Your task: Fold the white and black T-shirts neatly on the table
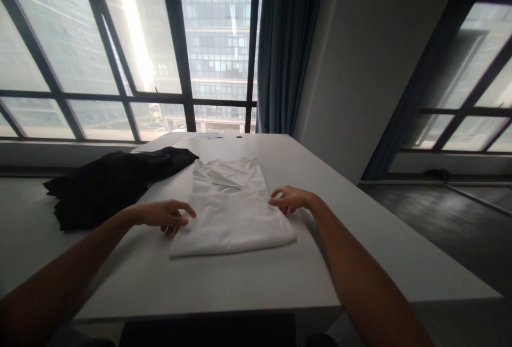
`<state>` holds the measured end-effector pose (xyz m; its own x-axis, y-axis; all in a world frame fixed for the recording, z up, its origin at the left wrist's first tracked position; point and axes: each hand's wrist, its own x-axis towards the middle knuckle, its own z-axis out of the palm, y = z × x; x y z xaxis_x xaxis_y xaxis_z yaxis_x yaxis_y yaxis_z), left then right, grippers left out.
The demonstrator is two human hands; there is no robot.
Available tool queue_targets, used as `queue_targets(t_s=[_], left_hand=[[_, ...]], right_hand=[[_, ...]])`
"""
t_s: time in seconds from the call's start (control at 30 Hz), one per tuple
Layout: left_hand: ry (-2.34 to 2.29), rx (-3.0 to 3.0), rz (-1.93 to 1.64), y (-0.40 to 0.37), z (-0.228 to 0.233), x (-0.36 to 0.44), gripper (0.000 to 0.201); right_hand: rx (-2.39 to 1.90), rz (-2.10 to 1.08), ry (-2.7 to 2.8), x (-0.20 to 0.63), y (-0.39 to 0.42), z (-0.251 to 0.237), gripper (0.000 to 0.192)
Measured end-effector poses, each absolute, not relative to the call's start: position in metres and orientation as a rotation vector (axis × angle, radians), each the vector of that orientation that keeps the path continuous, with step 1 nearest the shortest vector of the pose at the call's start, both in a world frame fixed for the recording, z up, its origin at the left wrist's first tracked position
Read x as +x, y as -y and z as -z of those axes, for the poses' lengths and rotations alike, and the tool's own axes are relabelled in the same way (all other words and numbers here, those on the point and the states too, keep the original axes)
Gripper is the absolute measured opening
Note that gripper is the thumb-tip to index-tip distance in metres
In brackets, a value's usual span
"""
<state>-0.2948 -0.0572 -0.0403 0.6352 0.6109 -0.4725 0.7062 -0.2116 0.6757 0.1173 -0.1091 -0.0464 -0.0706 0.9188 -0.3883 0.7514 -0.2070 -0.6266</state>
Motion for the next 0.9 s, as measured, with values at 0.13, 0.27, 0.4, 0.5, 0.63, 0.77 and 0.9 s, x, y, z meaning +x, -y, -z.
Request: queue_targets(t_s=[0.13,0.27,0.4,0.5,0.63,0.77,0.9], left_hand=[[-1.494,2.045,-0.348,0.036,0.064,-0.288,0.069],[-1.516,2.189,-0.619,0.024,0.081,-0.281,0.058],[-1.347,2.248,-0.848,0.025,0.072,-0.280,0.043],[-1.287,2.238,-1.080,0.022,0.064,-0.280,0.044],[-1.366,2.214,-1.122,0.010,0.072,-0.279,0.048],[-1.383,2.395,-1.044,0.014,0.079,-0.273,0.045],[-1.016,2.665,-0.827,0.042,0.074,-0.259,0.049]], right_hand=[[-1.931,-0.727,1.688,0.102,0.086,0.071,0.064],[-1.847,-0.481,1.741,0.095,0.073,0.083,0.050],[-1.704,-0.434,1.752,0.097,0.076,0.072,0.038],[-1.571,-0.329,1.651,0.097,0.078,0.064,0.034],[-1.651,-0.159,1.561,0.091,0.071,0.072,0.037],[-1.912,-0.076,1.714,0.082,0.067,0.080,0.045],[-1.887,-0.061,1.970,0.068,0.080,0.071,0.048]])
